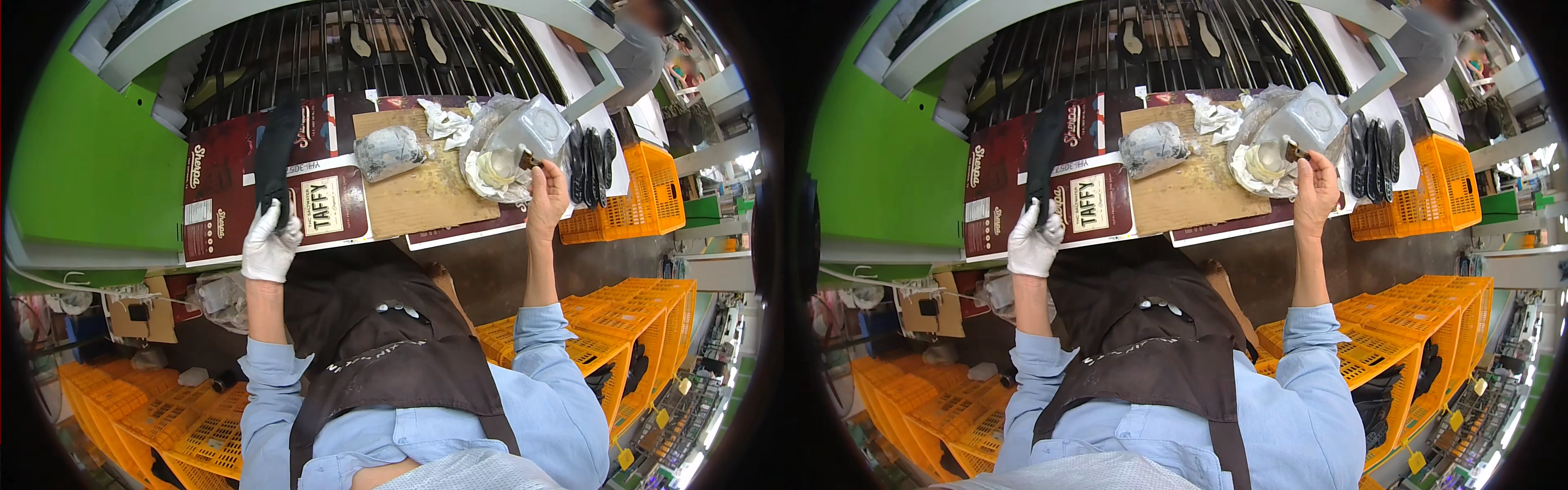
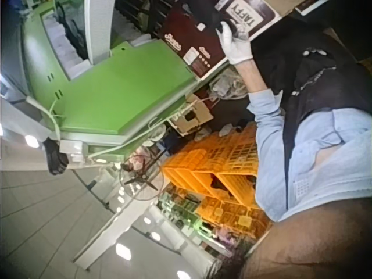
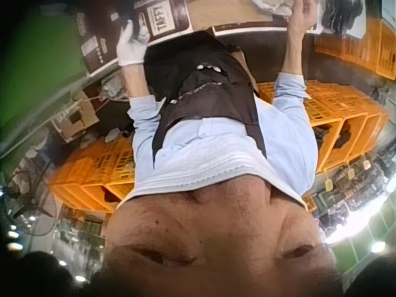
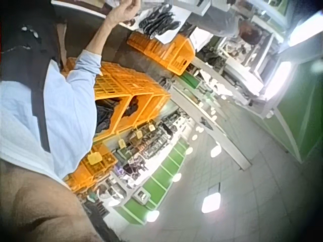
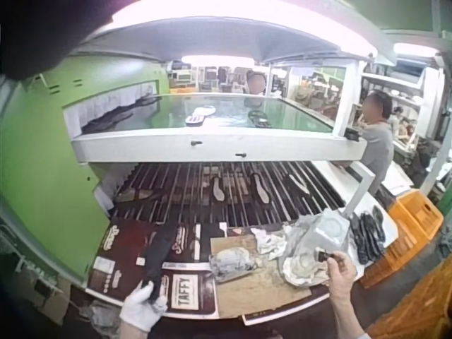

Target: The recorder applies a liquid substance, likely adhesive, to shoe soles using a brush at a manufacturing station.

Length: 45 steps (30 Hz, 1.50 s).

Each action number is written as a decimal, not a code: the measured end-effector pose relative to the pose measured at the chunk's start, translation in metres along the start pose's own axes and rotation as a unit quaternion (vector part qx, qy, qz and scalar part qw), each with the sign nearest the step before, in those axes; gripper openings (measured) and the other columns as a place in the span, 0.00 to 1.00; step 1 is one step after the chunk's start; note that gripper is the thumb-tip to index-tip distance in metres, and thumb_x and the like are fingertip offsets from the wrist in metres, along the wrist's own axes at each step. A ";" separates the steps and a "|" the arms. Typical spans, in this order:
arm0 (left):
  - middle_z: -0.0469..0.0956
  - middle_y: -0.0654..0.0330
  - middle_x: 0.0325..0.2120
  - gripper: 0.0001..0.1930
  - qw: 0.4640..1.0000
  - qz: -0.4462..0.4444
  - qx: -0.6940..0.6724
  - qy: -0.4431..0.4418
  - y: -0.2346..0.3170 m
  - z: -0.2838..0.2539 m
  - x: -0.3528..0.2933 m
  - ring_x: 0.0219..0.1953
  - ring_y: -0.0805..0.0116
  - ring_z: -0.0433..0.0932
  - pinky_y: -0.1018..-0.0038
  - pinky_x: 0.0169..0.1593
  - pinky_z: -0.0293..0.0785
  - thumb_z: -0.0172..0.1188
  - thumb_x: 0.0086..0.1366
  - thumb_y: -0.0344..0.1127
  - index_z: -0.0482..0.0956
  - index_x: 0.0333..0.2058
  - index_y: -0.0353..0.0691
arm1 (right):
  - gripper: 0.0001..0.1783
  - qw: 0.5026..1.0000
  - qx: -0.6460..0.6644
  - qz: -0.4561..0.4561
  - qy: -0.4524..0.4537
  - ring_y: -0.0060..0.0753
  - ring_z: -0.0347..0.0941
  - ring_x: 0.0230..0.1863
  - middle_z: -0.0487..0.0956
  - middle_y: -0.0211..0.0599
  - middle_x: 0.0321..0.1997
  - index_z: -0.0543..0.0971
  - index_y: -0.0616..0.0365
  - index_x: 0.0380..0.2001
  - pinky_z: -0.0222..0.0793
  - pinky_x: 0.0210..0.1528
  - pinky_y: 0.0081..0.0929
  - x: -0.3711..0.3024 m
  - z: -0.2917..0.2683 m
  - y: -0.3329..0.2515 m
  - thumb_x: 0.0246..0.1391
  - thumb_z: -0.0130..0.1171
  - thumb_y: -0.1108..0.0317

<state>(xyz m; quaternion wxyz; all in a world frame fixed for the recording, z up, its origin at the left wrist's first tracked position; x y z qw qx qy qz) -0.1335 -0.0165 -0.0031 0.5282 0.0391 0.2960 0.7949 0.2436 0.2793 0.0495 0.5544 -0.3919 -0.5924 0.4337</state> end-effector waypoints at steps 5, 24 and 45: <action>0.76 0.52 0.44 0.19 0.999 -0.016 0.045 0.000 -0.032 0.038 -0.010 0.33 0.67 0.77 0.74 0.36 0.76 0.52 0.68 0.33 0.65 0.56 0.41 | 0.12 0.998 -0.056 -0.011 -0.014 0.10 0.65 0.28 0.74 0.23 0.32 0.75 0.64 0.44 0.61 0.29 0.09 0.002 0.002 0.013 0.57 0.59 0.73; 0.73 0.53 0.46 0.24 0.976 -0.151 0.139 -0.078 -0.143 0.078 -0.014 0.37 0.67 0.79 0.75 0.38 0.78 0.59 0.62 0.30 0.62 0.55 0.36 | 0.11 0.972 0.044 0.051 -0.225 0.13 0.66 0.25 0.75 0.24 0.32 0.78 0.62 0.42 0.61 0.27 0.11 -0.008 0.143 -0.024 0.55 0.61 0.73; 0.72 0.52 0.49 0.30 0.977 -0.144 0.117 -0.108 -0.133 0.088 -0.019 0.41 0.67 0.78 0.75 0.43 0.77 0.61 0.61 0.31 0.59 0.59 0.34 | 0.12 0.929 -0.281 -0.036 -0.238 0.22 0.78 0.30 0.82 0.40 0.29 0.80 0.66 0.38 0.72 0.34 0.21 0.015 0.164 -0.017 0.51 0.62 0.70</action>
Point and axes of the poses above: each hand's wrist, its own x-axis towards the middle knuckle, its own z-axis out of the palm, y = z × x, the point moved 9 cm from there along x, towards the middle knuckle
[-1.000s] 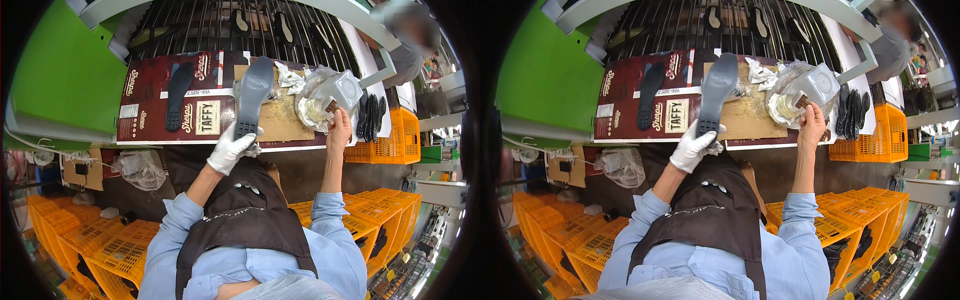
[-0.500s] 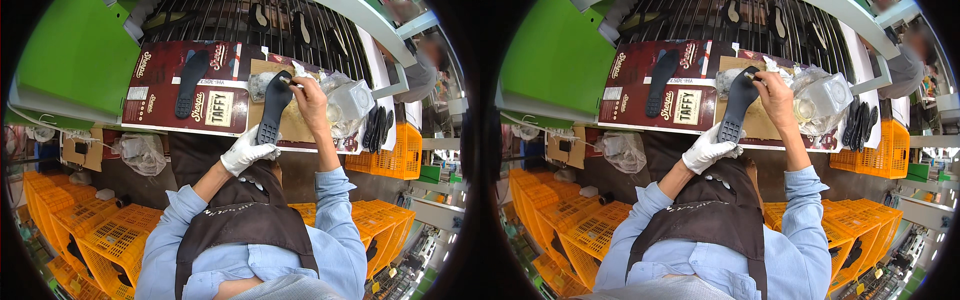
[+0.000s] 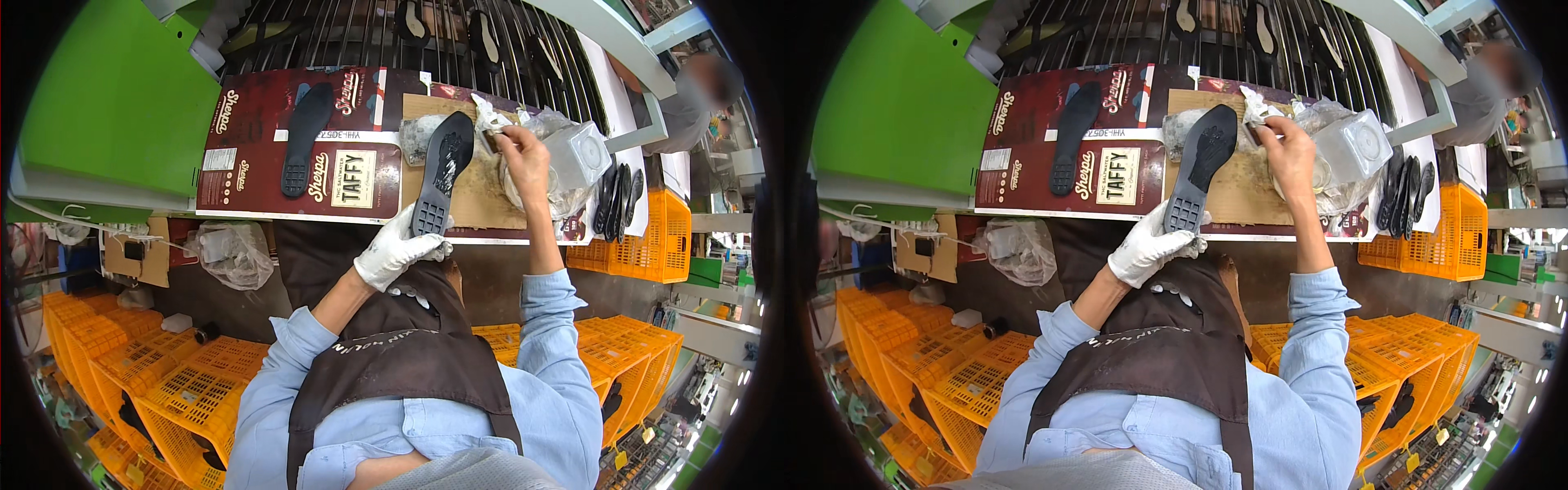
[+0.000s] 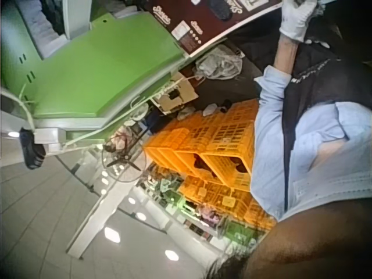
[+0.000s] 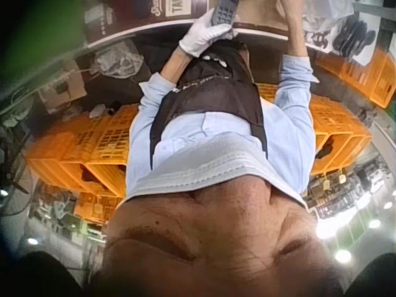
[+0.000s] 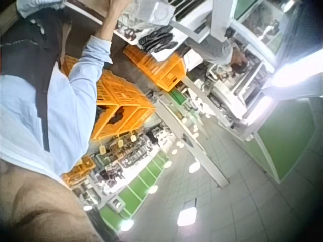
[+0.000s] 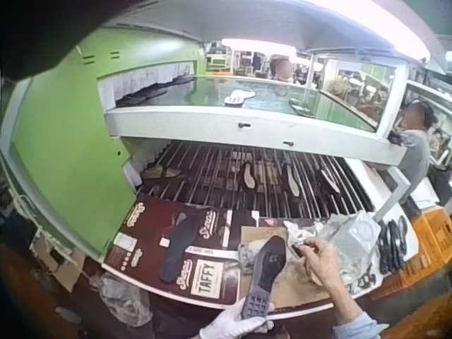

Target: The recorder applies a liquid substance, likely adhesive, to shoe soles using a brush at a manufacturing station.

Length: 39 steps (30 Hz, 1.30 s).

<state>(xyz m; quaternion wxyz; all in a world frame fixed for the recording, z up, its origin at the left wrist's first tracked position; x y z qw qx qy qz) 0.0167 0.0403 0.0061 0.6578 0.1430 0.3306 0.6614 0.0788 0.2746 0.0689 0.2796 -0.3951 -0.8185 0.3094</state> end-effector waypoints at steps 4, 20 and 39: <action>0.72 0.52 0.49 0.30 1.000 0.003 0.001 -0.004 0.001 0.000 -0.001 0.41 0.67 0.78 0.75 0.43 0.77 0.61 0.61 0.31 0.59 0.59 0.34 | 0.11 0.976 0.184 0.000 -0.120 0.15 0.71 0.26 0.81 0.33 0.28 0.81 0.64 0.37 0.69 0.31 0.17 -0.018 0.024 -0.025 0.52 0.63 0.69; 0.74 0.52 0.47 0.29 1.000 0.001 -0.005 0.006 0.008 -0.004 -0.007 0.43 0.66 0.78 0.74 0.45 0.77 0.61 0.60 0.30 0.61 0.57 0.31 | 0.12 0.999 0.028 -0.031 -0.013 0.27 0.77 0.28 0.83 0.41 0.30 0.81 0.62 0.38 0.72 0.35 0.24 0.036 0.007 0.008 0.51 0.62 0.68; 0.70 0.52 0.52 0.32 0.997 0.015 -0.064 0.029 0.020 -0.022 -0.014 0.44 0.62 0.79 0.74 0.44 0.79 0.58 0.59 0.25 0.56 0.61 0.32 | 0.11 0.995 0.053 -0.043 -0.068 0.31 0.79 0.28 0.82 0.43 0.28 0.81 0.62 0.36 0.72 0.33 0.26 0.065 0.033 0.008 0.50 0.62 0.67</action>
Point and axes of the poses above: each hand's wrist, its own x-axis towards the middle knuckle, its own z-axis out of the palm, y = z × x, the point moved 9 cm from there along x, towards the middle knuckle
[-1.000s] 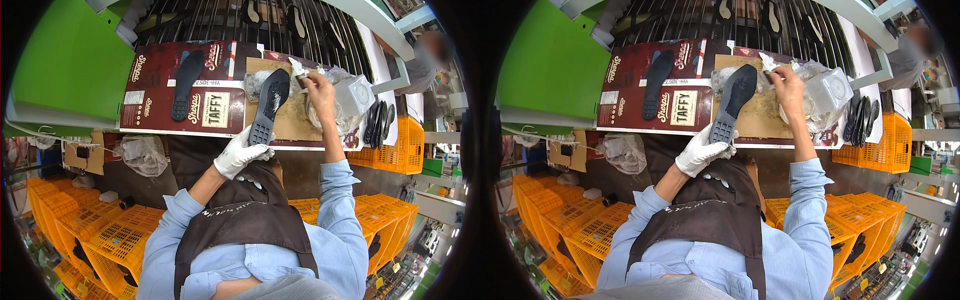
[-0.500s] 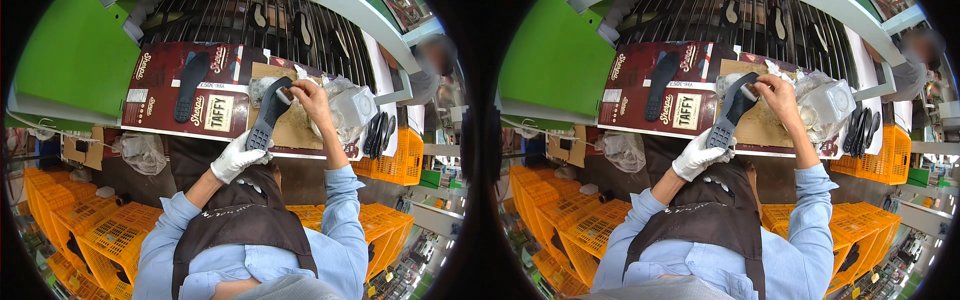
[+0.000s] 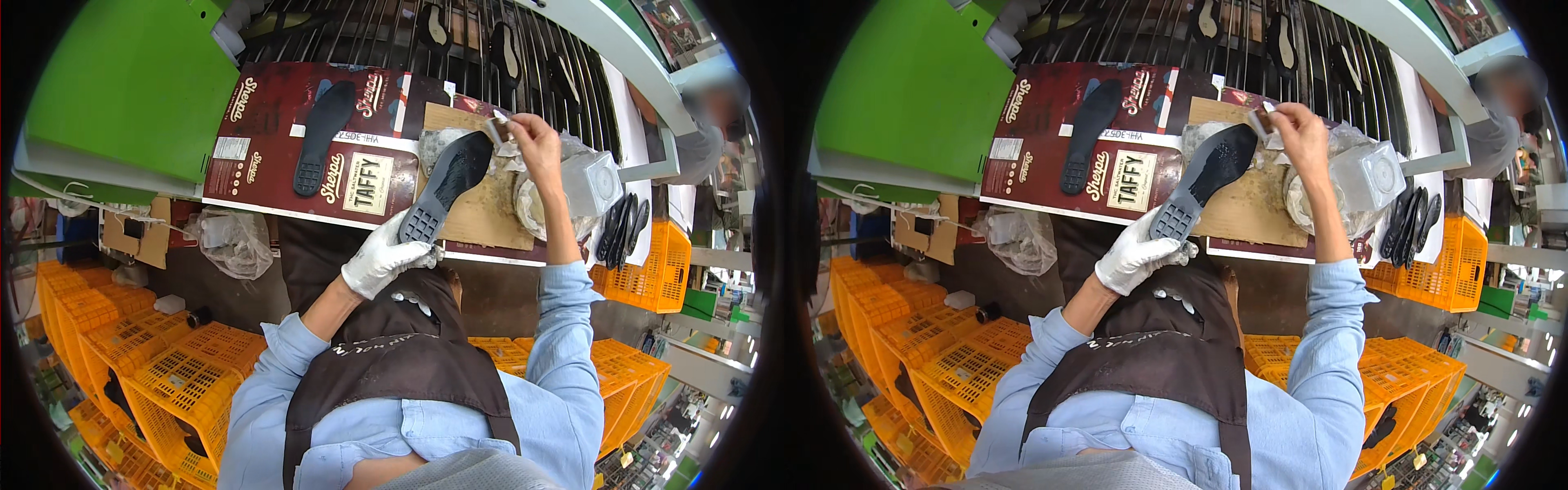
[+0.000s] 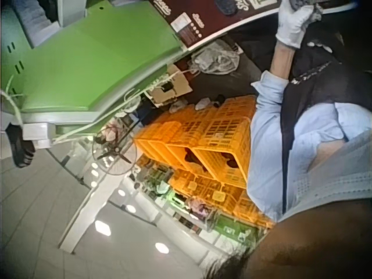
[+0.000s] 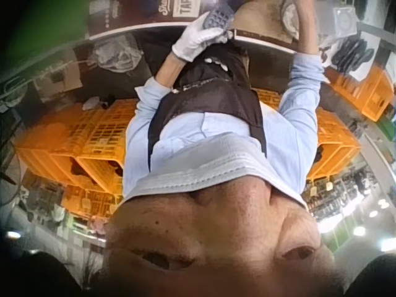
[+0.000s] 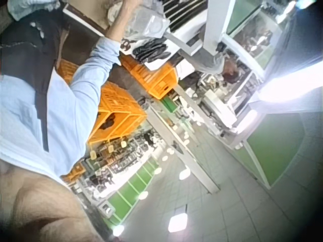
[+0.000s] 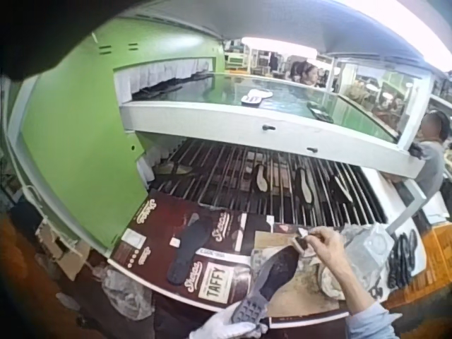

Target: The recorder applies a liquid substance, likely adhesive, to shoe soles using a brush at a manufacturing station.

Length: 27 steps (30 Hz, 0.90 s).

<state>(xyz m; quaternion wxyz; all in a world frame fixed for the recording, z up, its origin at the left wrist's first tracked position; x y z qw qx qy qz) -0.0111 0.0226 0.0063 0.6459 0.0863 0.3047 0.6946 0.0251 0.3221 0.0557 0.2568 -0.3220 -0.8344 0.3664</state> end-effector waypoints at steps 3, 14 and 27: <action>0.70 0.52 0.52 0.33 1.000 0.007 -0.005 0.013 0.001 -0.005 -0.003 0.41 0.63 0.80 0.75 0.41 0.80 0.58 0.59 0.25 0.55 0.62 0.33 | 0.11 0.994 -0.064 -0.059 -0.070 0.28 0.78 0.27 0.82 0.42 0.26 0.81 0.63 0.35 0.72 0.32 0.25 -0.008 0.025 -0.029 0.49 0.63 0.68; 0.72 0.52 0.50 0.34 1.000 0.022 0.001 0.012 0.009 -0.006 -0.007 0.40 0.63 0.80 0.76 0.40 0.79 0.58 0.59 0.27 0.55 0.62 0.32 | 0.10 0.990 -0.120 -0.062 -0.031 0.26 0.77 0.27 0.81 0.43 0.26 0.81 0.64 0.35 0.72 0.32 0.24 0.023 0.013 -0.026 0.50 0.61 0.70; 0.74 0.53 0.44 0.32 0.999 0.036 -0.002 0.003 0.013 -0.003 -0.007 0.38 0.64 0.80 0.75 0.37 0.79 0.58 0.59 0.27 0.57 0.61 0.31 | 0.09 0.966 0.082 -0.048 -0.240 0.22 0.77 0.34 0.81 0.34 0.29 0.81 0.62 0.36 0.72 0.35 0.22 0.008 0.057 -0.067 0.51 0.61 0.73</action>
Point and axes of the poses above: each hand's wrist, its own x-axis towards the middle knuckle, its own z-axis out of the palm, y = z × x, the point moved 9 cm from there along x, towards the middle knuckle
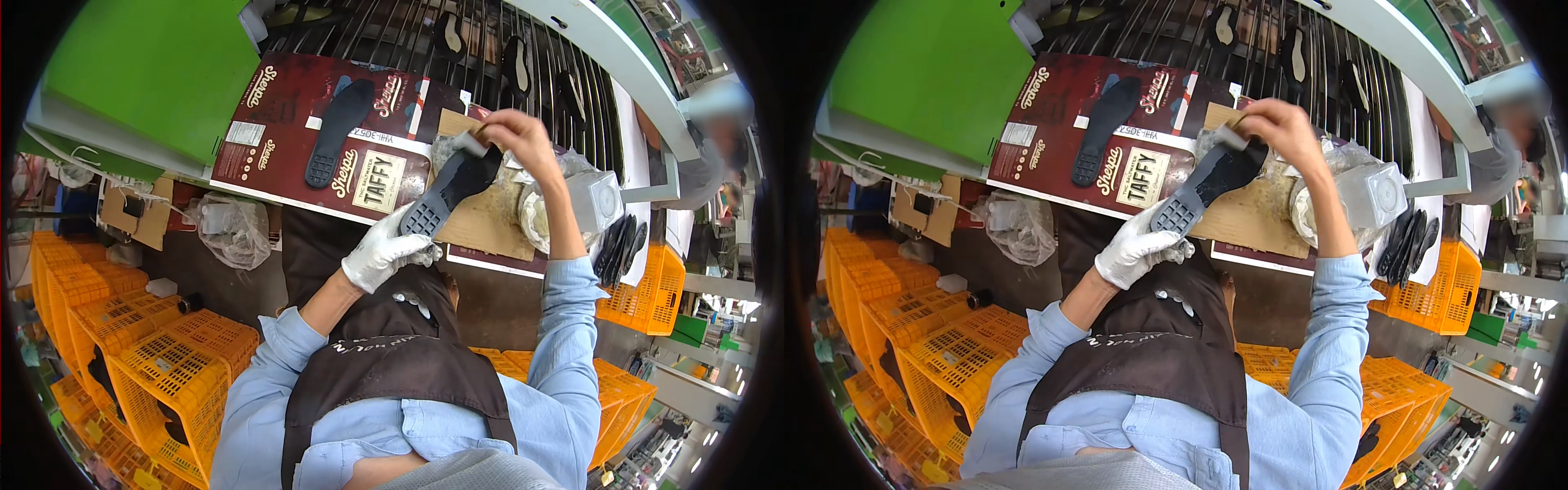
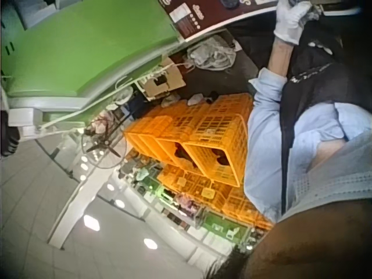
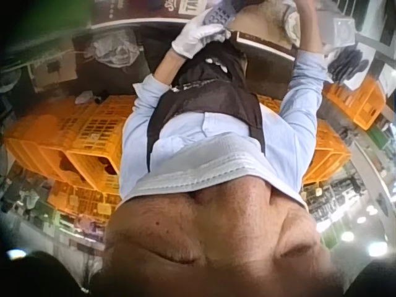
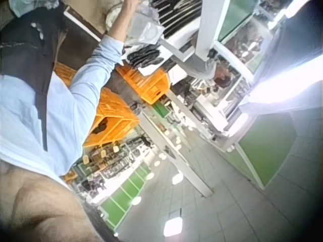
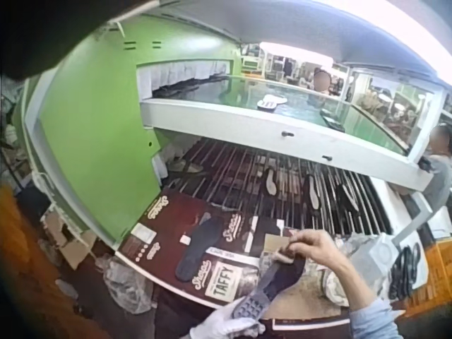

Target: The recorder applies a liquid substance, likely adhesive, to shoe soles using a brush at a manufacturing station.

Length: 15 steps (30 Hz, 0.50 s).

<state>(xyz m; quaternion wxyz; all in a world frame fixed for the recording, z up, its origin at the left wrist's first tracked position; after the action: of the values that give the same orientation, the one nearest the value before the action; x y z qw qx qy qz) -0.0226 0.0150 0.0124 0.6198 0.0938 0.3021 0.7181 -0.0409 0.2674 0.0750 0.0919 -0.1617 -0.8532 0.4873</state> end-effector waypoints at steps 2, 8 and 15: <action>0.74 0.54 0.44 0.32 1.000 0.000 -0.003 0.005 0.001 0.001 -0.002 0.38 0.64 0.80 0.76 0.38 0.79 0.58 0.59 0.27 0.57 0.61 0.32 | 0.09 0.992 -0.080 -0.037 -0.089 0.21 0.78 0.34 0.82 0.36 0.30 0.80 0.64 0.36 0.72 0.36 0.21 -0.008 0.036 -0.030 0.51 0.61 0.72; 0.74 0.54 0.45 0.31 1.000 0.007 -0.010 0.009 -0.005 -0.007 0.001 0.37 0.65 0.80 0.76 0.38 0.79 0.58 0.60 0.26 0.57 0.61 0.32 | 0.09 0.999 0.004 -0.027 0.033 0.22 0.77 0.32 0.82 0.36 0.31 0.80 0.65 0.36 0.73 0.35 0.22 0.002 0.006 -0.014 0.51 0.61 0.72; 0.73 0.56 0.46 0.30 1.000 0.018 -0.018 0.006 -0.003 -0.003 0.001 0.37 0.67 0.80 0.76 0.37 0.78 0.57 0.60 0.26 0.58 0.60 0.32 | 0.10 0.994 -0.074 -0.043 0.063 0.26 0.77 0.31 0.81 0.38 0.28 0.79 0.66 0.37 0.73 0.35 0.23 -0.002 0.016 -0.014 0.52 0.60 0.72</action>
<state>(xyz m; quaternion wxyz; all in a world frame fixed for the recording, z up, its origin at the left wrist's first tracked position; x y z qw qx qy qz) -0.0219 0.0148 0.0083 0.6062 0.0834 0.2912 0.7353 -0.0462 0.2473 0.0791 0.1542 -0.1611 -0.8857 0.4073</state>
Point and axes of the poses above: each hand's wrist, its own x-axis towards the middle knuckle, its own z-axis out of the palm, y = z × x, the point moved 9 cm from there along x, towards the middle knuckle
